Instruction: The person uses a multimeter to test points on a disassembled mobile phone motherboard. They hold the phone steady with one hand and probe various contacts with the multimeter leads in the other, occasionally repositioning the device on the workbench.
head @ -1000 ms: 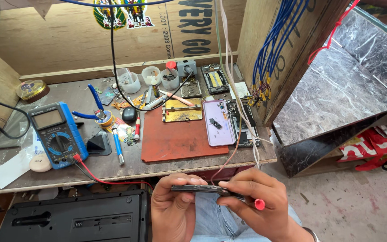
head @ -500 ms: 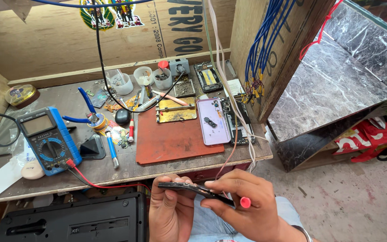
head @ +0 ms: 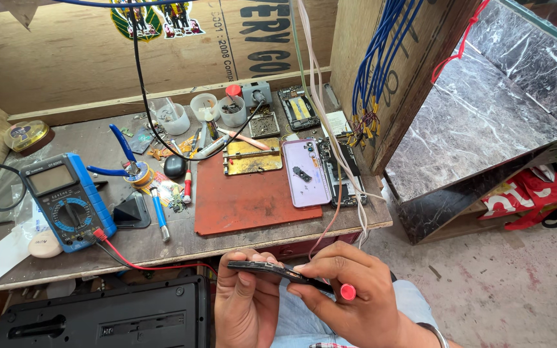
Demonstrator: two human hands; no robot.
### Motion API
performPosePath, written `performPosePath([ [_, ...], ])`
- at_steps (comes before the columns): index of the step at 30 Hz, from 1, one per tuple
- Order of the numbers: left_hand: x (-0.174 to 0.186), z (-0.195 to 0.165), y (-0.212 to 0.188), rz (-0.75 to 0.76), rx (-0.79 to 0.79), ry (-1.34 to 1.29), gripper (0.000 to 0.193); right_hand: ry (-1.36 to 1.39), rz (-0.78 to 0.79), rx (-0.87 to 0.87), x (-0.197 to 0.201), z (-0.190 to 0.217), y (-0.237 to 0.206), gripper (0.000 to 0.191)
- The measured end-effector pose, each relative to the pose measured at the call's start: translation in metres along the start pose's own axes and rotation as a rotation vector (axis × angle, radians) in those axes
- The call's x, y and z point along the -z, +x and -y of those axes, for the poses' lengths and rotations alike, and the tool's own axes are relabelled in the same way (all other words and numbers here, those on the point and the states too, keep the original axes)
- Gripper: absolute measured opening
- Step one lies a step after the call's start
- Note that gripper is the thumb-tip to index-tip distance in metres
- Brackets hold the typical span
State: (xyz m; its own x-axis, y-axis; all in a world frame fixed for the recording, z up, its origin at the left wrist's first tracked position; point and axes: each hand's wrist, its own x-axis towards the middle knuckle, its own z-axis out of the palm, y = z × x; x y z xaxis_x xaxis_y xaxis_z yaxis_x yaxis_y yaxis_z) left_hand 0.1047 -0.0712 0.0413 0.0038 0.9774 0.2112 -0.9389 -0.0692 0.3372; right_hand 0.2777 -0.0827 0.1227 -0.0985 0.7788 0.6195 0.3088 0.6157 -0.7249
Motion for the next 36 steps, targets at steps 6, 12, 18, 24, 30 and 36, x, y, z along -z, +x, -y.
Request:
performPosePath([
  [6,-0.001,0.003,-0.001,-0.006,-0.024,0.036,0.02,0.013,0.075,0.085,0.007,-0.001,0.001,0.029],
  [12,-0.011,0.0,0.0,0.056,-0.056,0.084,0.022,0.009,0.065,0.147,0.007,-0.003,0.001,0.029],
  [18,-0.025,-0.008,0.003,0.17,-0.033,0.248,0.045,0.008,0.069,0.13,0.003,-0.006,0.0,0.028],
  [24,-0.024,-0.012,0.006,0.14,0.009,0.236,0.042,0.008,0.098,0.062,-0.004,-0.005,-0.002,0.029],
  [30,-0.021,-0.014,0.006,0.107,-0.011,0.269,0.041,0.106,0.06,0.049,-0.011,-0.009,-0.002,0.035],
  [36,-0.021,-0.015,0.006,0.068,-0.009,0.467,0.039,0.078,0.044,-0.039,-0.012,-0.014,-0.006,0.053],
])
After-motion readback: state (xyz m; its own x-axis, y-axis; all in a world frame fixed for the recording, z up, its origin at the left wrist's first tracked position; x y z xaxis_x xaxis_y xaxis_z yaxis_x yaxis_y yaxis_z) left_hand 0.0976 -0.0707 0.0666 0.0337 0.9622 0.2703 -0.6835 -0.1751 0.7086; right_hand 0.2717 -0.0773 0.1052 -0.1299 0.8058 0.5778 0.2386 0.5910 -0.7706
